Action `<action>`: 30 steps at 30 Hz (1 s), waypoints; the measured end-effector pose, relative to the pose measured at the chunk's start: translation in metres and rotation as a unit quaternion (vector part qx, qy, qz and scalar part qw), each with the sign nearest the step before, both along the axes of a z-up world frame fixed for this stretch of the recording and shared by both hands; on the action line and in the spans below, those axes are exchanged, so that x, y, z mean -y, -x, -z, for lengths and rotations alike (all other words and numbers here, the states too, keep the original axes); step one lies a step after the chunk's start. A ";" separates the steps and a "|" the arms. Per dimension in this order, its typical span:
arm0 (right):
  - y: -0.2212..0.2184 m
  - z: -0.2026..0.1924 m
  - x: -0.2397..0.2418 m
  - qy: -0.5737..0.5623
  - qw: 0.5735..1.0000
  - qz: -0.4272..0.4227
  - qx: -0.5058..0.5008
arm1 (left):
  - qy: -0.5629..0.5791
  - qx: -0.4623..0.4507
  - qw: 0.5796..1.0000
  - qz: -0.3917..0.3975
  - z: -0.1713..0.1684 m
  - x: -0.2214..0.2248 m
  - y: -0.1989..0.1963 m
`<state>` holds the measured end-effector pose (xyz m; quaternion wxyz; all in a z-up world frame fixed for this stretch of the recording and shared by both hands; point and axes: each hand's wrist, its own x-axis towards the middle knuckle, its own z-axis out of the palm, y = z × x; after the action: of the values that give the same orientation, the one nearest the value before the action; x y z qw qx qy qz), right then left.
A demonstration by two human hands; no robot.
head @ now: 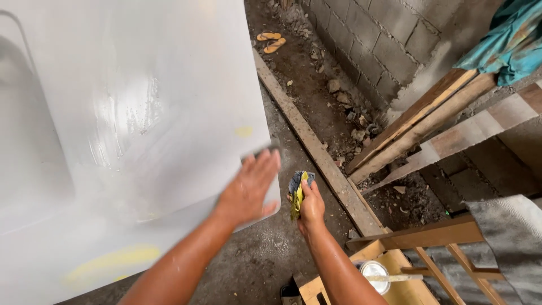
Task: The person dips a sanding block and a cloth into a bucket of water, then uses the sanding block to scrub a white car part while wiping the surface with the cloth. The person repeatedly rinses the tools in the bucket and continues scrubbing and wiping the car part.
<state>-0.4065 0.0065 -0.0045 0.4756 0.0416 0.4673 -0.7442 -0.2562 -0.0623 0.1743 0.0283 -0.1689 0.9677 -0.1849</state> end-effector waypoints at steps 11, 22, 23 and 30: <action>-0.011 -0.013 0.011 0.028 0.999 -0.029 -0.007 | 0.049 -0.037 0.998 0.020 -0.030 0.060 0.015; -0.019 -0.018 0.022 0.063 0.996 -0.042 -0.040 | -0.039 -0.032 0.999 -0.004 -0.009 0.046 0.007; -0.023 -0.015 0.022 0.068 0.995 -0.052 -0.047 | 0.042 -0.038 0.998 -0.010 -0.027 0.064 0.014; -0.028 -0.033 0.021 0.122 0.987 -0.067 -0.080 | 0.197 -0.064 0.976 -0.064 -0.087 0.060 0.007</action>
<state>-0.3786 -0.0141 0.0286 0.4865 -0.1078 0.4115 -0.7632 -0.2634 -0.1219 0.2611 -0.0558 -0.2440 0.8995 -0.3583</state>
